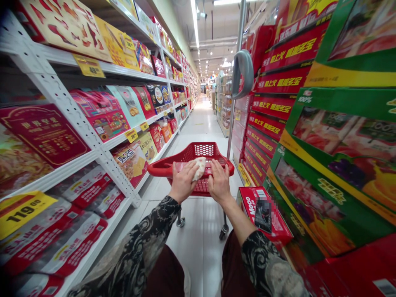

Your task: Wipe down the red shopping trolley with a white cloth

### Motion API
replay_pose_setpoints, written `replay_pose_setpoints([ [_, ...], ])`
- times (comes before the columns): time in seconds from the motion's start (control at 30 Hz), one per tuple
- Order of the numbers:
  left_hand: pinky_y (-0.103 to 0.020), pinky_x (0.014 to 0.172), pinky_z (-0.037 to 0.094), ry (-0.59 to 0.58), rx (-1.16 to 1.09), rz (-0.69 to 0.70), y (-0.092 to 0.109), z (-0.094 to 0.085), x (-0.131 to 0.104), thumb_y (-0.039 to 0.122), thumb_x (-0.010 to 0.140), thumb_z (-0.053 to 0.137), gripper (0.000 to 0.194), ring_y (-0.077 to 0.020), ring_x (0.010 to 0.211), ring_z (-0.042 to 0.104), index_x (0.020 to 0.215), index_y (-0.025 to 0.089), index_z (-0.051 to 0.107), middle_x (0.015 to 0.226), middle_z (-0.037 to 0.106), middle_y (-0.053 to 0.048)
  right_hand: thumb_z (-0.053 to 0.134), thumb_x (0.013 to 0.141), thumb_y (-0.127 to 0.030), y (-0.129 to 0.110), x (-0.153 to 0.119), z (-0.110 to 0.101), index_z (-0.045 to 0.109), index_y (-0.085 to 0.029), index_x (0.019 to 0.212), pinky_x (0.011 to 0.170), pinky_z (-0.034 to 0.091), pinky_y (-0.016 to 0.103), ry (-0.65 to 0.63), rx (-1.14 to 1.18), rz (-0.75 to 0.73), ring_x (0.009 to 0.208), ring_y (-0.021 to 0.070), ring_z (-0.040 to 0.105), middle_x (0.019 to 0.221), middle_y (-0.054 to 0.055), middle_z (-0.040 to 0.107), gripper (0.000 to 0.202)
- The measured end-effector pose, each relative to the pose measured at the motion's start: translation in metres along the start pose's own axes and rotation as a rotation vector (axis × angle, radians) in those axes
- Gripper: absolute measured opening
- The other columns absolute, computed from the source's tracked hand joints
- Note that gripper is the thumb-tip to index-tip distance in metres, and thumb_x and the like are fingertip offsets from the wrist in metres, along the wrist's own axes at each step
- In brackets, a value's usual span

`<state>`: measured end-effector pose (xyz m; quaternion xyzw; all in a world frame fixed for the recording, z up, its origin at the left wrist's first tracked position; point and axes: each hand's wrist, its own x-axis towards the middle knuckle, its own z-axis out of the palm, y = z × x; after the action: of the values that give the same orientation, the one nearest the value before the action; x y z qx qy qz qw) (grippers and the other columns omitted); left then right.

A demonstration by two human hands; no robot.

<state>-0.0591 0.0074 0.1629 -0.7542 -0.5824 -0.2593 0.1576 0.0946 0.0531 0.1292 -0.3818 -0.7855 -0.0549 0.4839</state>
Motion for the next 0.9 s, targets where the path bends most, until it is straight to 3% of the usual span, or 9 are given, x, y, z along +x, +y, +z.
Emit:
replay_pose_setpoints([
  [0.13, -0.061, 0.106, 0.001, 0.024, 0.074, -0.162, -0.04, -0.011, -0.016, 0.028, 0.081, 0.043, 0.04, -0.0237, 0.124, 0.041, 0.121, 0.023, 0.047, 0.134, 0.044, -0.009, 0.035, 0.081, -0.018, 0.0, 0.0, 0.001, 0.04, -0.013, 0.128, 0.106, 0.017, 0.048, 0.012, -0.002, 0.012, 0.123, 0.0212, 0.04, 0.129, 0.014, 0.048, 0.048],
  [0.2, -0.061, 0.106, 0.001, 0.026, 0.094, -0.201, -0.048, -0.014, -0.019, 0.028, 0.081, 0.042, 0.04, -0.024, 0.124, 0.041, 0.121, 0.023, 0.047, 0.135, 0.044, -0.009, 0.035, 0.081, -0.018, 0.0, 0.0, 0.002, 0.039, -0.014, 0.129, 0.105, 0.017, 0.049, 0.021, 0.005, 0.019, 0.122, 0.0213, 0.041, 0.128, 0.014, 0.049, 0.049],
  [0.27, -0.061, 0.106, 0.002, 0.018, 0.091, -0.184, -0.042, -0.013, -0.015, 0.029, 0.082, 0.042, 0.04, -0.0241, 0.124, 0.04, 0.121, 0.022, 0.047, 0.135, 0.044, -0.009, 0.035, 0.081, -0.019, 0.001, 0.001, 0.004, 0.039, -0.014, 0.13, 0.105, 0.017, 0.049, 0.033, 0.017, 0.018, 0.121, 0.0212, 0.043, 0.128, 0.014, 0.049, 0.049],
  [0.5, -0.06, 0.106, 0.002, -0.021, 0.011, 0.044, 0.013, 0.004, 0.018, 0.031, 0.083, 0.041, 0.04, -0.0226, 0.126, 0.038, 0.123, 0.024, 0.045, 0.135, 0.044, -0.008, 0.033, 0.084, -0.02, 0.004, 0.0, 0.002, 0.04, -0.013, 0.128, 0.106, 0.018, 0.047, 0.044, -0.017, 0.011, 0.122, 0.02, 0.042, 0.129, 0.014, 0.048, 0.045],
  [0.6, -0.06, 0.106, 0.0, -0.03, 0.011, 0.055, 0.004, 0.003, 0.015, 0.031, 0.084, 0.041, 0.039, -0.022, 0.125, 0.039, 0.122, 0.025, 0.046, 0.135, 0.045, -0.007, 0.033, 0.084, -0.021, 0.007, 0.0, 0.001, 0.042, -0.014, 0.126, 0.106, 0.014, 0.05, 0.061, -0.07, 0.058, 0.122, 0.0208, 0.042, 0.129, 0.013, 0.049, 0.044],
  [0.77, -0.059, 0.106, 0.0, 0.015, 0.079, -0.151, -0.042, -0.008, -0.003, 0.028, 0.083, 0.04, 0.039, -0.0222, 0.124, 0.041, 0.121, 0.024, 0.047, 0.135, 0.044, -0.007, 0.033, 0.082, -0.02, 0.021, 0.0, -0.003, 0.041, -0.015, 0.128, 0.104, 0.013, 0.055, 0.098, -0.138, 0.172, 0.126, 0.0241, 0.036, 0.132, 0.014, 0.045, 0.047],
  [0.83, -0.06, 0.106, 0.001, 0.024, 0.087, -0.188, -0.045, -0.009, -0.005, 0.029, 0.083, 0.04, 0.039, -0.0227, 0.124, 0.04, 0.121, 0.023, 0.047, 0.136, 0.043, -0.008, 0.033, 0.082, -0.02, 0.027, 0.0, -0.003, 0.041, -0.015, 0.128, 0.103, 0.014, 0.055, 0.111, -0.155, 0.203, 0.126, 0.0244, 0.035, 0.132, 0.014, 0.045, 0.047],
  [0.9, -0.061, 0.106, 0.002, 0.018, 0.075, -0.152, -0.032, -0.005, 0.0, 0.03, 0.083, 0.04, 0.039, -0.0233, 0.124, 0.039, 0.121, 0.023, 0.047, 0.135, 0.044, -0.009, 0.032, 0.083, -0.021, 0.03, 0.0, -0.002, 0.042, -0.014, 0.127, 0.103, 0.016, 0.054, 0.107, -0.146, 0.208, 0.126, 0.0243, 0.035, 0.132, 0.014, 0.045, 0.045],
])
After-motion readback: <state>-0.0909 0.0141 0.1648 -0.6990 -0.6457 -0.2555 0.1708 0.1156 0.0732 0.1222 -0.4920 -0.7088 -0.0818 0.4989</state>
